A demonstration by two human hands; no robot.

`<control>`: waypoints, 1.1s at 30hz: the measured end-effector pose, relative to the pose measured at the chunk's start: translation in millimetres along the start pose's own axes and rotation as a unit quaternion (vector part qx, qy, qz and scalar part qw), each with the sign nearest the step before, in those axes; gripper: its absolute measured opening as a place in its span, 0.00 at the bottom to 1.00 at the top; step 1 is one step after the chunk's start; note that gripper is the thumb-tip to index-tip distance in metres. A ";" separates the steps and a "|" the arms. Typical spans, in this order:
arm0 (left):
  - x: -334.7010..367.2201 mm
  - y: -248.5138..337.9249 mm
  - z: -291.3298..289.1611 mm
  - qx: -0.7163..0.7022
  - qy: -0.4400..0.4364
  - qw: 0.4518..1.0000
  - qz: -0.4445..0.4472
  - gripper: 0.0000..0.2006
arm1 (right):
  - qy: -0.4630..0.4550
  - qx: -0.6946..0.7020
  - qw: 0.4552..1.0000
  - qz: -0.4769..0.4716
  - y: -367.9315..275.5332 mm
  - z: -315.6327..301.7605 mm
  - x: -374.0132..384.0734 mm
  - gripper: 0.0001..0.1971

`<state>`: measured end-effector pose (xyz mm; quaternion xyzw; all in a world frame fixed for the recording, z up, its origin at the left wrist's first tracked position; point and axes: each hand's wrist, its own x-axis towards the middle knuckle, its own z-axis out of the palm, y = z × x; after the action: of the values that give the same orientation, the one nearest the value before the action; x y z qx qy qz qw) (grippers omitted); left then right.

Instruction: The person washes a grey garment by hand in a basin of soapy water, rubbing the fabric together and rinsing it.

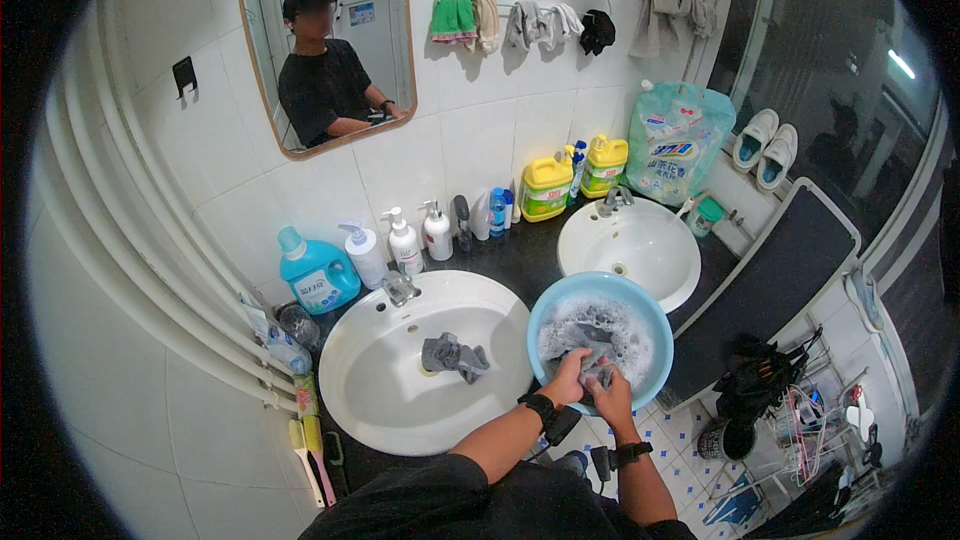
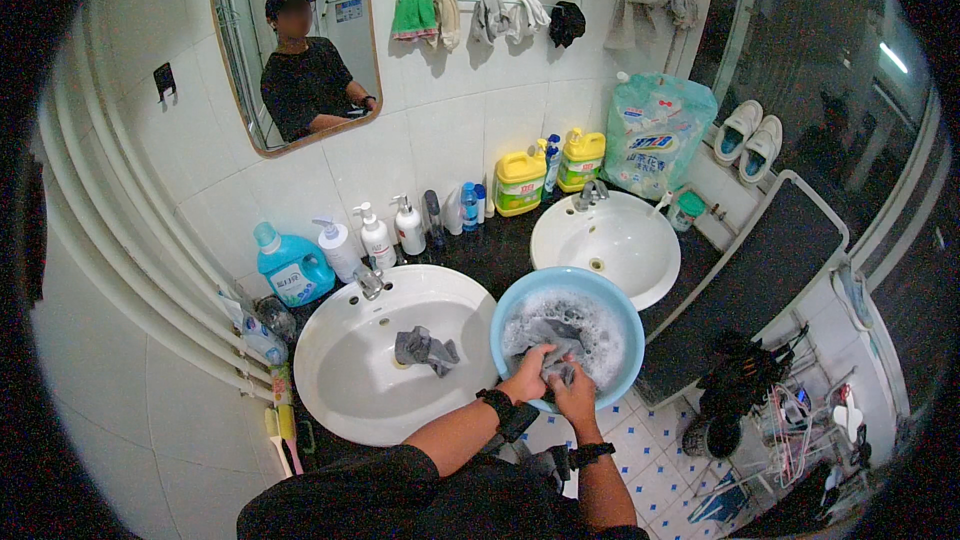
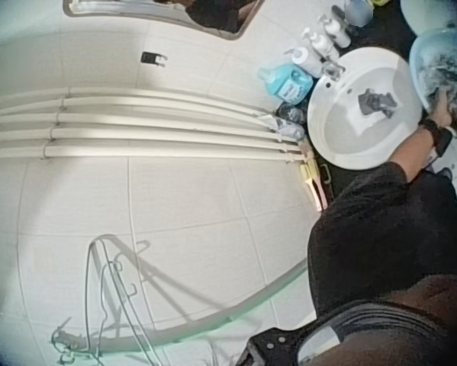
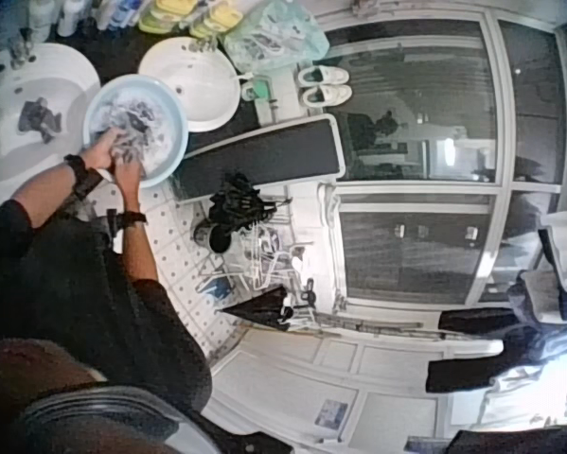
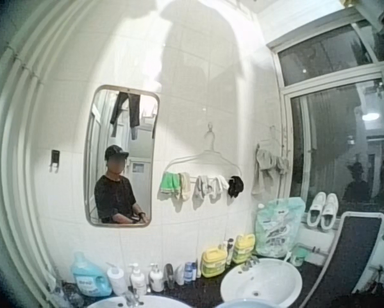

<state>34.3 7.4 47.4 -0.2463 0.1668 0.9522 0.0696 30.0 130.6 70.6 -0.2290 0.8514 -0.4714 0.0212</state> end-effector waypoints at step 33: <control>-9.2 1.7 5.7 0.018 0.013 0.999 0.026 0.13 | 0.003 -0.011 1.000 -0.014 -5.1 -0.2 -0.9 0.15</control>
<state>39.4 7.4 57.0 -0.2527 0.1914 0.9473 0.0467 32.7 128.8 74.7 -0.2394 0.8532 -0.4632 0.0093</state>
